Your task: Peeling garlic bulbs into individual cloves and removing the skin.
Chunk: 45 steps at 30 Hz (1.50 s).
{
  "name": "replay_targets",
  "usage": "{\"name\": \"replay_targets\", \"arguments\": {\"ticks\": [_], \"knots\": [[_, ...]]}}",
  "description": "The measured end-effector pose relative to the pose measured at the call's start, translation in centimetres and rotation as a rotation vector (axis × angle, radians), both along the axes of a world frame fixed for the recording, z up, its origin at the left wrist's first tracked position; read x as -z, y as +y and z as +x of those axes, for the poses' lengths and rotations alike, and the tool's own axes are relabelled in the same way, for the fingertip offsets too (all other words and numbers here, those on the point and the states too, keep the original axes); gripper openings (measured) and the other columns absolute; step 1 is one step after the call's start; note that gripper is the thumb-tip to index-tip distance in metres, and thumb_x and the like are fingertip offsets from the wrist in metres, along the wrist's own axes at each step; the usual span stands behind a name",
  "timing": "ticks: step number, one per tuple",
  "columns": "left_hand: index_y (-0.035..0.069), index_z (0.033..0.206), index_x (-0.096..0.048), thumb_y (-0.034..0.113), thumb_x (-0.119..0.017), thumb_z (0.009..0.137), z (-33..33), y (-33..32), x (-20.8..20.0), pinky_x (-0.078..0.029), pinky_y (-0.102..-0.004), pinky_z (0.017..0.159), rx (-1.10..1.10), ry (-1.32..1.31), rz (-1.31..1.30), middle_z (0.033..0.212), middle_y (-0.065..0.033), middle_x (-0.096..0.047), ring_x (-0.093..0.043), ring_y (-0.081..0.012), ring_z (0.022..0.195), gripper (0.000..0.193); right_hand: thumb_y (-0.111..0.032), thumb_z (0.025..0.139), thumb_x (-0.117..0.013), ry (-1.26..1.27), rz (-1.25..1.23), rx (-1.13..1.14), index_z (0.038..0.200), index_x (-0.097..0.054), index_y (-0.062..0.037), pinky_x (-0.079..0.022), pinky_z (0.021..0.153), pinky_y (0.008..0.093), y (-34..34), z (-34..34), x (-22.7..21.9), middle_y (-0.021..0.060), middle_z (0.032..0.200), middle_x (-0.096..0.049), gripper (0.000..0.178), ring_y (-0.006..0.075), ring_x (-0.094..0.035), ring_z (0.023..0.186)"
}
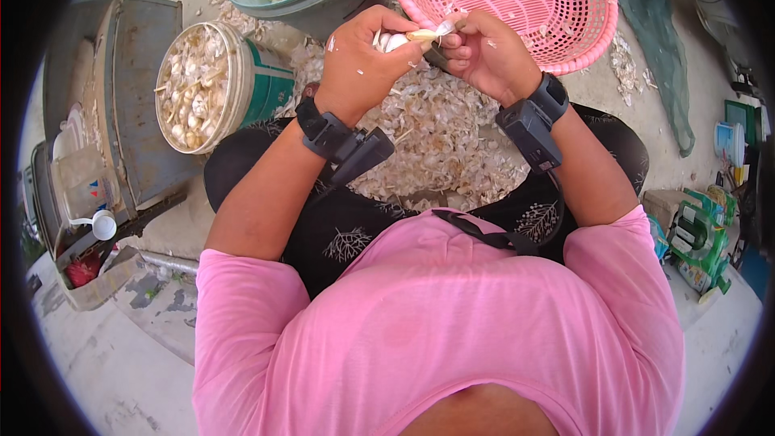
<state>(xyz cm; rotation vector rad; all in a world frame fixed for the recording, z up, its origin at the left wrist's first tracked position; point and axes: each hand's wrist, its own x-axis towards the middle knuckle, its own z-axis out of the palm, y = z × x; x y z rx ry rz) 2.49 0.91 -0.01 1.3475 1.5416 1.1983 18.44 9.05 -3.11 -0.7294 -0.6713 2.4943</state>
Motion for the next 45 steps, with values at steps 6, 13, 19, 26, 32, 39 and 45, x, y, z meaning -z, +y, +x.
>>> {"name": "replay_targets", "arguments": {"ticks": [6,13,19,26,32,39,45], "knots": [[0.000,0.086,-0.057,0.004,-0.062,0.072,-0.1,0.3,0.0,-0.043,-0.0207,0.055,-0.069,-0.072,-0.017,0.077,-0.0037,-0.059,-0.054,-0.0064,0.065,0.014,-0.022,0.086,-0.047,0.059,-0.007,-0.027,0.087,-0.051,-0.0033,-0.040,0.057,0.0206,-0.8,-0.4,0.0,0.0035,0.078,-0.055,0.019,0.0075,-0.047,0.059],[0.001,0.084,-0.057,0.004,-0.064,0.072,-0.2,0.3,0.7,-0.044,-0.0204,0.055,-0.079,0.040,0.041,0.076,-0.0026,-0.058,-0.053,-0.0060,0.065,0.014,-0.014,0.085,-0.053,-0.009,0.160,0.083,0.093,-0.056,-0.0016,-0.044,0.059,0.0191,-1.8,-0.8,0.2,0.0036,0.083,-0.058,0.015,0.0060,-0.053,0.065],[0.001,0.083,-0.057,0.007,-0.066,0.071,-0.2,0.3,0.4,-0.043,-0.0208,0.055,-0.097,0.106,0.032,0.076,-0.0031,-0.060,-0.053,-0.0059,0.065,0.015,-0.011,0.083,-0.053,-0.241,0.380,0.095,0.083,-0.058,-0.0005,-0.046,0.056,0.0199,-1.3,-1.0,0.0,0.0047,0.074,-0.060,0.012,0.0084,-0.056,0.061],[0.002,0.081,-0.059,0.008,-0.065,0.069,0.3,0.3,0.1,-0.044,-0.0221,0.056,-0.069,0.075,0.019,0.071,-0.0030,-0.059,-0.053,-0.0072,0.063,0.015,-0.011,0.080,-0.054,-0.422,0.566,0.082,0.074,-0.056,-0.0011,-0.044,0.049,0.0210,-1.1,-0.7,-0.1,0.0040,0.066,-0.058,0.012,0.0079,-0.053,0.052],[0.002,0.086,-0.057,0.005,-0.062,0.074,-0.6,0.6,0.1,-0.044,-0.0214,0.061,0.068,-0.337,-0.084,0.083,-0.0037,-0.059,-0.055,-0.0081,0.072,0.013,-0.011,0.080,-0.054,-0.107,0.203,0.034,0.079,-0.055,-0.0027,-0.036,0.045,0.0194,-0.2,-0.1,-0.1,0.0016,0.065,-0.054,0.008,0.0056,-0.044,0.048],[0.004,0.112,-0.053,0.009,-0.065,0.074,-1.1,0.9,0.0,-0.044,-0.0211,0.068,0.210,-0.437,-0.239,0.090,-0.0039,-0.059,-0.055,-0.0098,0.079,0.040,-0.015,0.082,-0.049,0.174,0.009,-0.034,0.085,-0.054,-0.0046,-0.034,0.049,0.0177,-0.5,0.3,-0.9,0.0003,0.068,-0.052,0.012,0.0048,-0.041,0.049],[-0.001,0.113,-0.052,0.009,-0.064,0.077,-1.1,1.3,0.4,-0.044,-0.0217,0.073,0.191,-0.576,-0.346,0.093,-0.0058,-0.061,-0.056,-0.0094,0.083,0.039,-0.014,0.081,-0.046,-0.157,0.452,0.019,0.082,-0.054,-0.0069,-0.034,0.050,0.0177,-0.3,0.0,-0.9,-0.0008,0.069,-0.051,0.011,0.0050,-0.044,0.054]]}}
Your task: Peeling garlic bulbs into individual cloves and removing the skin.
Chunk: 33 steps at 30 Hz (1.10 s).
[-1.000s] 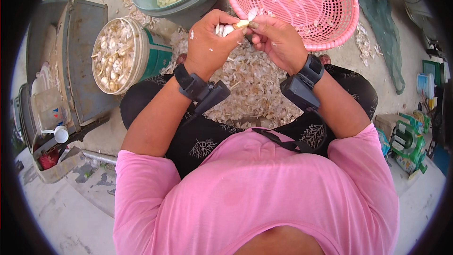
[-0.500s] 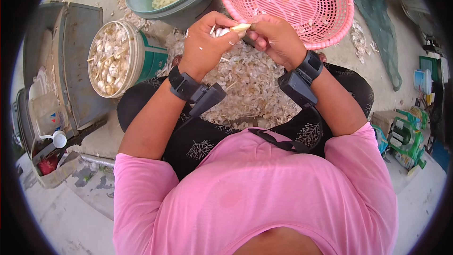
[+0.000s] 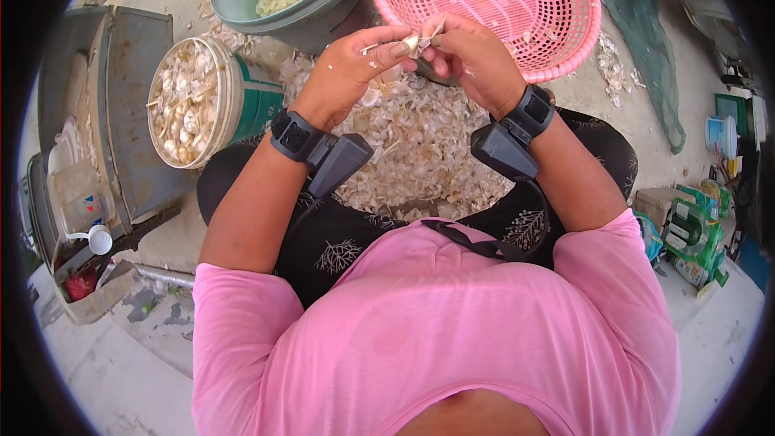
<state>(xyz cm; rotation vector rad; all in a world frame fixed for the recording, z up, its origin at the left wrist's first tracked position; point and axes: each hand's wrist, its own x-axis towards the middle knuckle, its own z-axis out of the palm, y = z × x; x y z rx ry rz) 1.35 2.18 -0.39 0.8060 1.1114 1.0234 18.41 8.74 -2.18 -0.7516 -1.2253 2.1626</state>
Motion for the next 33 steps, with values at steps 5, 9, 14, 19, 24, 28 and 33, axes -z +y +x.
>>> {"name": "replay_targets", "arguments": {"ticks": [5,9,14,19,24,28,33], "knots": [[-0.001,0.111,-0.053,0.010,-0.065,0.075,0.2,-0.1,0.4,-0.044,-0.0206,0.070,-0.050,0.094,0.016,0.089,-0.0047,-0.061,-0.057,-0.0085,0.078,0.039,-0.014,0.081,-0.045,-0.087,0.113,-0.013,0.080,-0.055,-0.0077,-0.037,0.051,0.0188,-0.5,-0.3,0.3,-0.0021,0.068,-0.052,0.012,0.0051,-0.047,0.054],[0.001,0.102,-0.059,0.011,-0.068,0.072,0.0,-0.2,-0.1,-0.046,-0.0210,0.061,-0.022,0.535,0.201,0.081,-0.0048,-0.063,-0.057,-0.0074,0.069,0.033,-0.014,0.082,-0.042,0.114,-0.060,-0.036,0.081,-0.054,-0.0044,-0.039,0.053,0.0197,0.2,0.0,0.1,0.0012,0.071,-0.053,0.015,0.0064,-0.048,0.058],[0.002,0.098,-0.061,0.014,-0.070,0.070,0.5,-0.6,-0.8,-0.046,-0.0223,0.056,-0.075,0.615,0.289,0.075,-0.0054,-0.062,-0.056,-0.0080,0.064,0.032,-0.015,0.083,-0.043,0.401,-0.169,-0.222,0.086,-0.053,-0.0002,-0.040,0.055,0.0203,0.6,0.8,-0.6,0.0049,0.076,-0.053,0.019,0.0092,-0.051,0.065],[0.005,0.103,-0.060,0.008,-0.068,0.071,0.5,-0.6,-0.7,-0.044,-0.0210,0.060,-0.032,0.740,0.340,0.075,-0.0018,-0.061,-0.053,-0.0058,0.067,0.033,-0.018,0.082,-0.056,-0.075,0.203,0.020,0.090,-0.054,0.0001,-0.044,0.060,0.0213,-0.2,-0.2,0.4,0.0028,0.078,-0.056,0.020,0.0081,-0.052,0.066],[0.007,0.100,-0.061,0.012,-0.070,0.067,0.5,-0.6,-0.5,-0.045,-0.0262,0.066,0.000,1.011,0.547,0.078,-0.0076,-0.063,-0.059,-0.0143,0.071,0.034,-0.010,0.076,-0.065,-0.089,0.310,0.062,0.093,-0.055,-0.0003,-0.045,0.062,0.0199,-0.3,-0.7,1.1,0.0019,0.080,-0.058,0.022,0.0063,-0.055,0.069],[0.007,0.097,-0.061,0.012,-0.070,0.066,0.4,-0.5,-0.6,-0.045,-0.0277,0.068,0.003,1.038,0.563,0.080,-0.0088,-0.063,-0.060,-0.0178,0.073,0.033,-0.008,0.075,-0.065,-0.092,0.261,0.094,0.095,-0.055,0.0000,-0.046,0.064,0.0191,-0.6,-0.5,0.7,0.0027,0.081,-0.059,0.023,0.0067,-0.056,0.074],[0.006,0.095,-0.062,0.010,-0.068,0.067,0.4,-0.6,-0.8,-0.046,-0.0278,0.070,-0.034,1.012,0.644,0.083,-0.0076,-0.063,-0.060,-0.0185,0.075,0.029,-0.005,0.076,-0.063,-0.062,0.253,0.089,0.096,-0.054,0.0004,-0.047,0.063,0.0192,-0.2,-0.3,0.0,0.0052,0.083,-0.061,0.022,0.0079,-0.058,0.071]]}}
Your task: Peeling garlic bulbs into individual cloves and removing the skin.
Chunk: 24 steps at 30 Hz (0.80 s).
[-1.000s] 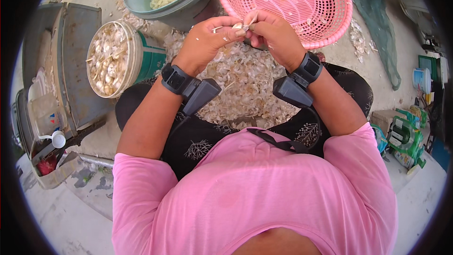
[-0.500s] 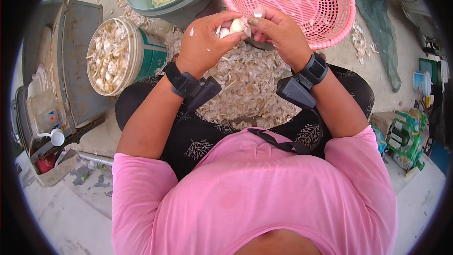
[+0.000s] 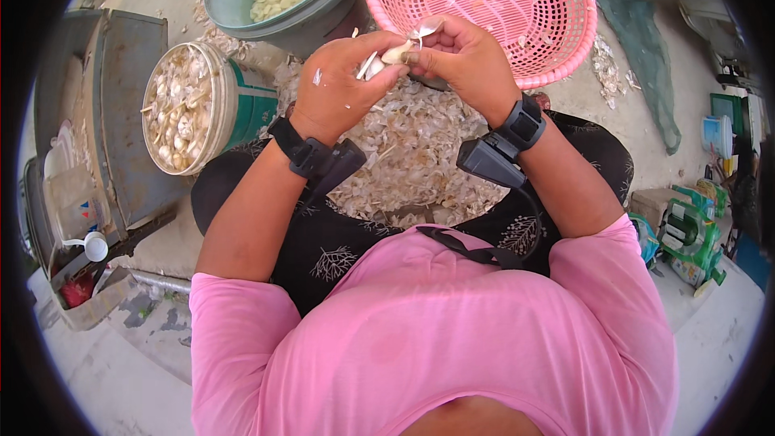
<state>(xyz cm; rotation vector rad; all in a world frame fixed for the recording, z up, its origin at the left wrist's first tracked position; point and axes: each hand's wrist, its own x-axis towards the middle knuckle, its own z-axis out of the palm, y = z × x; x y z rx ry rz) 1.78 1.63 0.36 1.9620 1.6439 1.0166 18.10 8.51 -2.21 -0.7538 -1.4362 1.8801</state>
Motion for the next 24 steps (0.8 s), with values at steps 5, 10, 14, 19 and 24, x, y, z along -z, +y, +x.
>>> {"name": "replay_targets", "arguments": {"ticks": [5,10,14,19,24], "knots": [[0.005,0.094,-0.062,0.007,-0.066,0.068,0.2,-0.3,-0.1,-0.046,-0.0267,0.070,-0.031,-0.075,0.014,0.085,-0.0082,-0.064,-0.060,-0.0178,0.077,0.026,-0.003,0.078,-0.060,0.070,-0.163,0.009,0.095,-0.053,0.0029,-0.050,0.061,0.0209,-0.1,0.1,-0.3,0.0101,0.084,-0.062,0.020,0.0126,-0.061,0.071],[0.008,0.093,-0.063,0.012,-0.065,0.069,0.3,-0.3,0.0,-0.047,-0.0283,0.067,-0.058,-0.110,0.057,0.084,-0.0079,-0.064,-0.061,-0.0209,0.075,0.025,-0.005,0.080,-0.059,0.080,-0.195,0.030,0.094,-0.053,0.0038,-0.051,0.061,0.0208,-0.4,-0.2,0.1,0.0107,0.084,-0.061,0.017,0.0134,-0.062,0.071],[0.008,0.093,-0.063,0.012,-0.065,0.069,0.3,-0.3,0.1,-0.047,-0.0282,0.067,-0.052,-0.110,0.082,0.085,-0.0080,-0.064,-0.061,-0.0214,0.076,0.024,-0.009,0.081,-0.058,0.051,-0.257,0.023,0.092,-0.055,0.0029,-0.048,0.058,0.0195,-0.3,-0.3,0.5,0.0078,0.081,-0.061,0.016,0.0111,-0.060,0.067],[0.007,0.092,-0.063,0.013,-0.065,0.069,0.2,-0.4,0.0,-0.047,-0.0287,0.066,-0.072,-0.085,0.066,0.083,-0.0089,-0.063,-0.060,-0.0220,0.075,0.023,-0.015,0.082,-0.059,-0.011,-0.223,-0.014,0.089,-0.058,0.0013,-0.043,0.056,0.0188,-0.5,-0.3,1.1,0.0037,0.074,-0.059,0.017,0.0076,-0.055,0.062],[0.005,0.093,-0.062,0.010,-0.064,0.070,-0.4,-0.1,0.3,-0.046,-0.0282,0.069,-0.016,0.001,-0.005,0.082,-0.0097,-0.063,-0.061,-0.0204,0.076,0.023,-0.021,0.081,-0.058,-0.220,-0.100,-0.039,0.084,-0.059,0.0003,-0.040,0.054,0.0189,-0.1,0.0,1.3,0.0011,0.067,-0.056,0.021,0.0062,-0.049,0.058]]}}
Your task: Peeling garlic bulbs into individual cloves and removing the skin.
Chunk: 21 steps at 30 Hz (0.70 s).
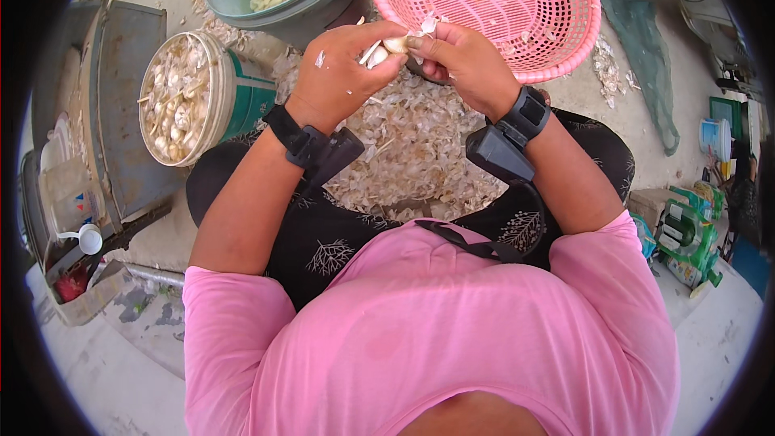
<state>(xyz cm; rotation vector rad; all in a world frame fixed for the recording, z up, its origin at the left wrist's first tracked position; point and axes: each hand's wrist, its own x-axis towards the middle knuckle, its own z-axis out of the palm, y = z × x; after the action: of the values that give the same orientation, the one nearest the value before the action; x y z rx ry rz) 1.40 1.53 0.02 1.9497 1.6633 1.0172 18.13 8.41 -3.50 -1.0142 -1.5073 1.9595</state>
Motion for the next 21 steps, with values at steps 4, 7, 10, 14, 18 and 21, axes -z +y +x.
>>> {"name": "replay_targets", "arguments": {"ticks": [4,7,10,14,18,21], "knots": [[0.004,0.093,-0.062,0.011,-0.064,0.070,-0.8,0.3,0.5,-0.046,-0.0291,0.068,0.048,0.148,0.027,0.082,-0.0108,-0.063,-0.061,-0.0212,0.076,0.024,-0.020,0.081,-0.058,0.077,-0.144,-0.161,0.086,-0.058,0.0018,-0.039,0.052,0.0190,0.5,0.3,-0.9,0.0003,0.066,-0.054,0.023,0.0063,-0.046,0.055],[0.005,0.094,-0.061,0.012,-0.064,0.070,-0.8,0.3,0.6,-0.046,-0.0304,0.068,0.099,0.195,0.087,0.082,-0.0114,-0.063,-0.061,-0.0218,0.077,0.025,-0.019,0.081,-0.058,0.224,-0.253,-0.330,0.094,-0.057,0.0029,-0.040,0.053,0.0189,0.7,1.0,-2.4,0.0025,0.071,-0.056,0.026,0.0067,-0.047,0.055],[0.004,0.094,-0.061,0.012,-0.063,0.073,-0.8,0.3,0.5,-0.046,-0.0291,0.066,-0.045,0.029,-0.094,0.082,-0.0109,-0.063,-0.061,-0.0195,0.075,0.023,-0.017,0.081,-0.058,0.309,-0.270,-0.560,0.103,-0.056,0.0014,-0.042,0.056,0.0189,0.8,1.9,-3.5,0.0057,0.081,-0.058,0.029,0.0071,-0.051,0.059],[0.000,0.103,-0.055,0.013,-0.056,0.081,-1.6,0.7,-0.1,-0.046,-0.0244,0.064,-0.132,-0.952,-0.494,0.087,-0.0100,-0.062,-0.059,-0.0146,0.074,0.026,-0.012,0.077,-0.062,-0.082,0.152,-0.472,0.097,-0.059,-0.0026,-0.042,0.057,0.0192,0.6,1.6,-3.0,0.0038,0.083,-0.061,0.023,0.0052,-0.054,0.065],[-0.002,0.109,-0.049,0.015,-0.049,0.086,-1.4,0.7,0.3,-0.046,-0.0232,0.063,-0.053,-1.315,-0.671,0.089,-0.0097,-0.061,-0.057,-0.0134,0.075,0.029,-0.008,0.073,-0.064,-0.127,0.242,-0.157,0.082,-0.061,-0.0025,-0.041,0.056,0.0174,0.6,0.9,-1.8,-0.0020,0.072,-0.059,0.011,0.0025,-0.052,0.065],[-0.002,0.108,-0.050,0.015,-0.049,0.087,-1.1,0.7,0.7,-0.047,-0.0237,0.065,0.003,-1.335,-0.691,0.089,-0.0094,-0.061,-0.058,-0.0137,0.076,0.027,-0.004,0.073,-0.063,0.103,0.234,-0.004,0.082,-0.060,-0.0025,-0.042,0.057,0.0166,0.5,0.4,-1.5,-0.0028,0.072,-0.058,0.010,0.0019,-0.052,0.065]]}}
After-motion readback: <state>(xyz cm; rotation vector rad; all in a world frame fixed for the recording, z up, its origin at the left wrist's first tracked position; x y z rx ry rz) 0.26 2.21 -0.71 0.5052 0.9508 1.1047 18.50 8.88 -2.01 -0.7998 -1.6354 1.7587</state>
